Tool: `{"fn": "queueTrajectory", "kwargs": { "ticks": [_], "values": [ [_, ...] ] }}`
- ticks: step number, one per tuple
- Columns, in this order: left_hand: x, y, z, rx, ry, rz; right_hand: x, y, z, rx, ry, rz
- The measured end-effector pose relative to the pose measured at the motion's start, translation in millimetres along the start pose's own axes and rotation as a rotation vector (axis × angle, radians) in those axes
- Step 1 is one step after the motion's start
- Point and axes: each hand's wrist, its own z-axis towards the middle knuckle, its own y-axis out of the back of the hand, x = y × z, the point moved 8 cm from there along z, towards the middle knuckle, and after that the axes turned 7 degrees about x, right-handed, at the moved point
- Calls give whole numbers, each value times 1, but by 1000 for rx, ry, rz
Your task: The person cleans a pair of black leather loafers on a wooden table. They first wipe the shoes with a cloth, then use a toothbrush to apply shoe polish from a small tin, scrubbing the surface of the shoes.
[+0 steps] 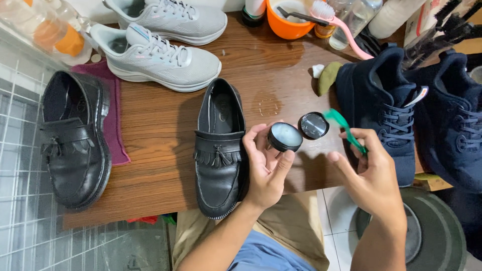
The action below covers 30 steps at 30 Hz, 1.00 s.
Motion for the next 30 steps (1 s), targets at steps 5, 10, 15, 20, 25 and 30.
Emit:
{"fn": "queueTrajectory", "kwargs": {
  "ticks": [5, 10, 15, 20, 25, 30],
  "values": [
    [-7, -2, 5, -34, 35, 393, 17, 5, -5, -77, 191, -243],
    [6, -6, -1, 123, -60, 1085, -3, -10, -9, -111, 22, -413],
    [11, -4, 0, 142, 16, 1218, -9, -19, -20, -191, 61, -385],
    [10, -6, 5, 126, 19, 1347, -13, -24, -23, -228, 120, -348],
    [7, -10, 16, 107, 42, 1384, -29, -29, -17, -295, 81, -440],
    [-1, -15, 21, 114, 33, 1346, -29, -34, -14, -310, 97, -437]
  ]
}}
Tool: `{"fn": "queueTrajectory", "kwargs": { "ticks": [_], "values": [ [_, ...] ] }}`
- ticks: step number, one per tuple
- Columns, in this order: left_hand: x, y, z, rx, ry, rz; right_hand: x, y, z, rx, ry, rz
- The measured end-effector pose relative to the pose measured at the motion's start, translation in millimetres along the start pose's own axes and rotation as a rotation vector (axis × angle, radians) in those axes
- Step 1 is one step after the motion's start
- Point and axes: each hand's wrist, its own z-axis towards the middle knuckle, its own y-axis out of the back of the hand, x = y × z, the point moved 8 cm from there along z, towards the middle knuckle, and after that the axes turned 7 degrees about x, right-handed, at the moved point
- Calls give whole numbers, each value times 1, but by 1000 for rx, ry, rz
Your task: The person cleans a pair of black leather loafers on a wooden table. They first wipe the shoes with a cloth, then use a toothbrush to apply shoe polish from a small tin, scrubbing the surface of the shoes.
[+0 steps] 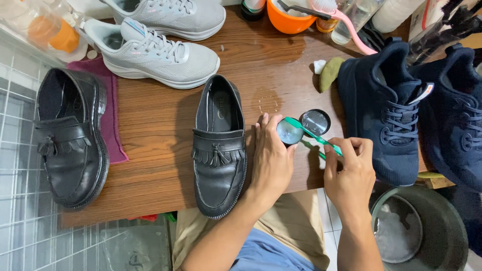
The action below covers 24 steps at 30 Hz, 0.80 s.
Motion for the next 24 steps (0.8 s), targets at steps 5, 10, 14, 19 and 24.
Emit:
{"fn": "queueTrajectory", "kwargs": {
  "ticks": [5, 10, 14, 19, 24],
  "values": [
    [1, -1, 0, 0, 3, 7, -4, 2, -2, -57, 36, 21],
    [1, -1, 0, -4, 9, 0, -7, 4, -2, -58, 29, 57],
    [0, 0, -1, 2, -4, -3, -1, 3, -1, -35, 33, 19],
    [1, -1, 1, -4, 4, -26, -1, 1, -1, -31, 32, 41],
    [1, 1, -1, -3, 6, -6, -1, 2, -1, -54, 40, 73]
  ]
}}
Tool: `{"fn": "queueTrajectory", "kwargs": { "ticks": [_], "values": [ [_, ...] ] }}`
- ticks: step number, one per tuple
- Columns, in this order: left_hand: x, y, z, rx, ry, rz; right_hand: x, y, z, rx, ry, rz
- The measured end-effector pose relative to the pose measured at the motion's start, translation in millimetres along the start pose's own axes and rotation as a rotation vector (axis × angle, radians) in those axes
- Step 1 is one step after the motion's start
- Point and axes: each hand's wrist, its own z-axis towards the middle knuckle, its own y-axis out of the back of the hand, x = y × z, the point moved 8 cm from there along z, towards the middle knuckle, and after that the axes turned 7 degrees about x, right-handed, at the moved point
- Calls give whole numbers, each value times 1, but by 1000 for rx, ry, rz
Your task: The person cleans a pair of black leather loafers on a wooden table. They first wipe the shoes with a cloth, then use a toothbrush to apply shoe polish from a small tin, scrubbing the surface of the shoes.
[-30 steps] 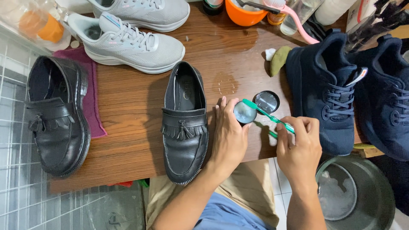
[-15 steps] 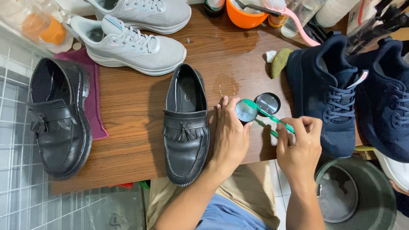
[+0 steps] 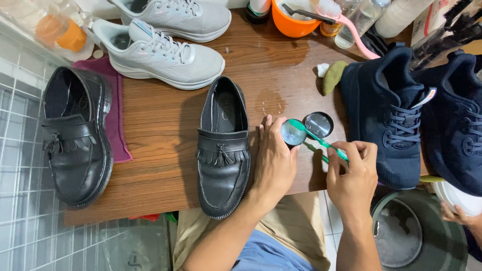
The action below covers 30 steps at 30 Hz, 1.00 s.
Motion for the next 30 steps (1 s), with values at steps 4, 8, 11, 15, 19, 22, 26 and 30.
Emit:
{"fn": "queueTrajectory", "kwargs": {
  "ticks": [4, 8, 11, 15, 19, 22, 26, 30],
  "values": [
    [-3, 4, 0, -2, -9, 2, 1, 2, 1, -13, 1, 14],
    [1, -3, 1, 3, 43, 76, 3, 2, 2, 14, -13, -6],
    [-3, 2, 0, 5, -1, 5, 1, 0, 0, 7, -8, 4],
    [1, -4, 0, 7, 3, 44, 2, -1, 1, 10, -13, 1],
    [3, -7, -3, -11, -27, 75, -5, 1, 2, -14, 11, 84],
    [-13, 7, -6, -55, -100, -60, -15, 0, 1, 50, -105, 392],
    [-28, 16, -46, -50, -220, -129, -24, -21, -7, 220, -241, 843],
    [-32, 16, -104, 237, -514, -273, -19, -32, -13, 409, -355, 1134]
  ]
}}
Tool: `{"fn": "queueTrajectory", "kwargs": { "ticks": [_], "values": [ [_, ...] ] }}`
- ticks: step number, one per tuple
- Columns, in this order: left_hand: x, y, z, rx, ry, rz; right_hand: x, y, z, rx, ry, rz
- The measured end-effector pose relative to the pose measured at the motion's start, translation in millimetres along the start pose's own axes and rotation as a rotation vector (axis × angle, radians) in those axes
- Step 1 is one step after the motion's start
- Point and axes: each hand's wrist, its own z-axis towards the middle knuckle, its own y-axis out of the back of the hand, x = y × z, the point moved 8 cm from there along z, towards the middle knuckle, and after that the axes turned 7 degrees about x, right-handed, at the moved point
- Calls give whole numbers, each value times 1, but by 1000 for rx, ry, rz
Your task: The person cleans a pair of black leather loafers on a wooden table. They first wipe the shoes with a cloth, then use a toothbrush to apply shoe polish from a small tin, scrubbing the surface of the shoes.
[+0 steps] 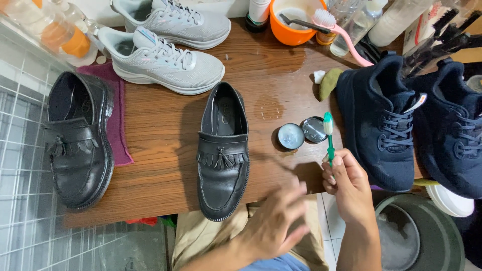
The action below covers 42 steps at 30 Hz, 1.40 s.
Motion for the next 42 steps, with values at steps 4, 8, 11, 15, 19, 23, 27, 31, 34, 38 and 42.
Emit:
{"fn": "queueTrajectory", "kwargs": {
  "ticks": [4, 8, 11, 15, 19, 23, 27, 31, 34, 38, 42],
  "values": [
    [33, -21, -61, 429, 121, 59, -9, -5, 4, 54, -30, 137],
    [87, 12, -133, 624, 881, -133, -9, -16, 5, 88, -51, 134],
    [124, 45, -188, 277, 1310, -91, -13, -27, 9, 143, -42, 164],
    [149, 64, -212, -7, 1345, 7, -11, -36, 10, 141, 43, 149],
    [137, 85, -195, -204, 1279, -252, -2, -36, 8, 53, 119, -2],
    [135, 92, -205, -320, 1082, -179, 6, -38, 1, -15, 166, -116],
    [142, 89, -235, -237, 1276, -194, 8, -42, -1, 30, 290, -249],
    [131, 100, -233, -56, 1224, -214, 28, -55, -3, 17, 466, -576],
    [108, 85, -231, 380, 1419, -62, 41, -65, -2, 1, 535, -695],
    [61, 93, -205, 622, 1473, 66, 45, -67, -1, -38, 581, -835],
    [-10, 112, -113, 620, 715, -297, 55, -67, -10, -96, 688, -798]
  ]
}}
